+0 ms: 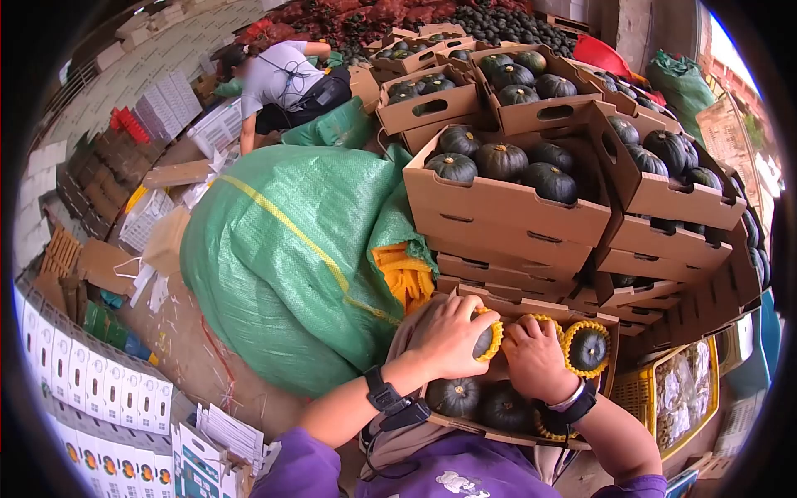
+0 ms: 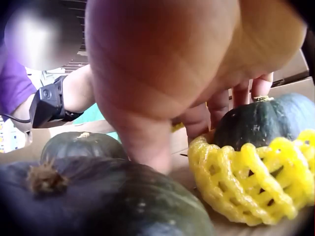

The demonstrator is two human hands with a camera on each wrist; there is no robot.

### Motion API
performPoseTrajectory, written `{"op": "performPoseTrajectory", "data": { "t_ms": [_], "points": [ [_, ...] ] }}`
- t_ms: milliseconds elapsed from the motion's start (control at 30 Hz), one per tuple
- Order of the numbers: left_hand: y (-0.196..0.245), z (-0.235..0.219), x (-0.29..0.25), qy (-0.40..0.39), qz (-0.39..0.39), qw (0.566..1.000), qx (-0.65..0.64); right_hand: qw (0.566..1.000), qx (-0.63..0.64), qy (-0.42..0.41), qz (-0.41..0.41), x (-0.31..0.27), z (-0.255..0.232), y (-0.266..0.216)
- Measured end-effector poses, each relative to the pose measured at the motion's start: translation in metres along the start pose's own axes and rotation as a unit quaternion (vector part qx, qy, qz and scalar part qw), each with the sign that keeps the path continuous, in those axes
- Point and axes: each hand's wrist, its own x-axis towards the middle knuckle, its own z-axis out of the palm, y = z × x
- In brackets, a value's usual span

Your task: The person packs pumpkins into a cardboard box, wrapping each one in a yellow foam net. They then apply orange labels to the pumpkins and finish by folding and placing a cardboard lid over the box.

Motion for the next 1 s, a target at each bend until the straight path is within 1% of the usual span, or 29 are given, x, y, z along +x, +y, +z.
{"op": "performPoseTrajectory", "data": {
  "t_ms": [33, 100, 133, 167, 200, 233, 300, 333, 367, 433, 467, 500, 533, 567, 600, 633, 667, 700, 733, 767, 800, 833, 867, 900, 933, 967, 1000],
  "points": [
    [-0.003, 0.007, -0.005, -0.034, 0.001, 0.998, 0.045, 1.0, 0.022, 0.013, -0.001, -0.004, -0.004, 0.004],
    [-0.001, 0.024, -0.004, 0.005, -0.003, 0.998, 0.058, 0.998, 0.036, 0.043, -0.015, -0.007, 0.005, 0.005],
    [0.001, 0.033, 0.001, 0.03, -0.016, 0.998, 0.051, 0.999, 0.04, 0.031, -0.008, -0.007, 0.001, 0.005],
    [0.001, 0.042, 0.005, 0.021, -0.01, 0.998, 0.061, 0.996, 0.087, 0.01, 0.002, -0.004, -0.007, 0.007],
    [0.004, 0.042, 0.006, -0.034, -0.017, 0.997, 0.072, 0.991, 0.133, -0.012, 0.011, -0.004, -0.011, 0.007],
    [0.007, 0.04, 0.008, -0.085, -0.024, 0.992, 0.087, 0.991, 0.133, -0.017, 0.01, -0.007, -0.008, 0.006],
    [0.01, 0.04, 0.003, -0.1, -0.012, 0.986, 0.134, 0.965, 0.241, 0.08, 0.066, -0.002, -0.006, 0.01],
    [0.009, 0.041, 0.002, -0.117, -0.016, 0.983, 0.143, 0.966, 0.238, 0.087, 0.057, 0.001, -0.015, 0.008],
    [0.004, 0.038, 0.003, -0.119, -0.021, 0.982, 0.148, 0.965, 0.243, 0.089, 0.053, 0.007, -0.013, 0.002],
    [-0.006, 0.03, 0.006, -0.189, -0.009, 0.98, 0.067, 0.978, 0.197, 0.074, 0.011, 0.012, -0.007, -0.009],
    [-0.01, 0.024, 0.005, -0.193, -0.01, 0.979, 0.069, 0.977, 0.201, 0.074, 0.011, 0.012, -0.006, -0.011],
    [-0.017, 0.012, 0.006, -0.15, 0.012, 0.988, -0.027, 0.971, 0.237, 0.029, 0.028, 0.015, -0.007, -0.008],
    [-0.026, -0.004, 0.007, -0.105, 0.037, 0.986, -0.121, 0.962, 0.269, -0.014, 0.045, 0.02, -0.01, -0.003],
    [-0.036, -0.019, 0.009, -0.062, 0.063, 0.973, -0.214, 0.949, 0.303, -0.058, 0.064, 0.023, -0.011, 0.002],
    [-0.056, -0.037, 0.013, -0.05, -0.107, 0.968, -0.221, 0.949, 0.305, -0.058, 0.048, 0.023, -0.006, 0.008],
    [-0.079, -0.047, 0.019, -0.031, -0.272, 0.936, -0.22, 0.951, 0.302, -0.047, 0.047, 0.022, -0.009, 0.005],
    [-0.109, -0.032, 0.022, -0.011, -0.251, 0.966, -0.067, 0.953, 0.294, -0.051, 0.046, 0.02, -0.015, -0.001],
    [-0.147, -0.009, 0.02, 0.012, -0.229, 0.969, 0.088, 0.956, 0.286, -0.057, 0.043, 0.017, -0.02, -0.008],
    [-0.17, 0.018, 0.019, 0.067, -0.179, 0.962, 0.195, 0.964, 0.264, -0.021, 0.015, 0.015, -0.023, -0.014],
    [-0.18, 0.032, 0.019, 0.099, -0.163, 0.956, 0.223, 0.97, 0.242, 0.015, -0.01, 0.011, -0.027, -0.019],
    [-0.193, 0.037, 0.017, 0.07, -0.201, 0.962, 0.17, 0.968, 0.249, 0.032, -0.019, 0.007, -0.032, -0.022],
    [-0.193, 0.036, 0.018, 0.038, -0.236, 0.964, 0.113, 0.967, 0.252, 0.026, -0.027, 0.002, -0.04, -0.021],
    [-0.192, 0.035, 0.015, 0.056, -0.199, 0.971, 0.123, 0.956, 0.292, 0.016, -0.026, -0.005, -0.048, -0.017],
    [-0.176, 0.017, 0.01, 0.07, -0.159, 0.976, 0.133, 0.942, 0.334, 0.006, -0.021, -0.012, -0.054, -0.012],
    [-0.143, -0.005, 0.004, 0.076, -0.214, 0.971, 0.07, 0.932, 0.36, 0.026, -0.021, -0.018, -0.058, -0.006],
    [-0.107, -0.035, -0.002, 0.055, -0.263, 0.962, -0.046, 0.932, 0.36, 0.027, -0.018, -0.02, -0.062, -0.005],
    [-0.091, -0.04, -0.017, 0.09, -0.239, 0.923, -0.286, 0.905, 0.422, 0.04, 0.042, -0.022, -0.066, -0.007]
  ]
}}
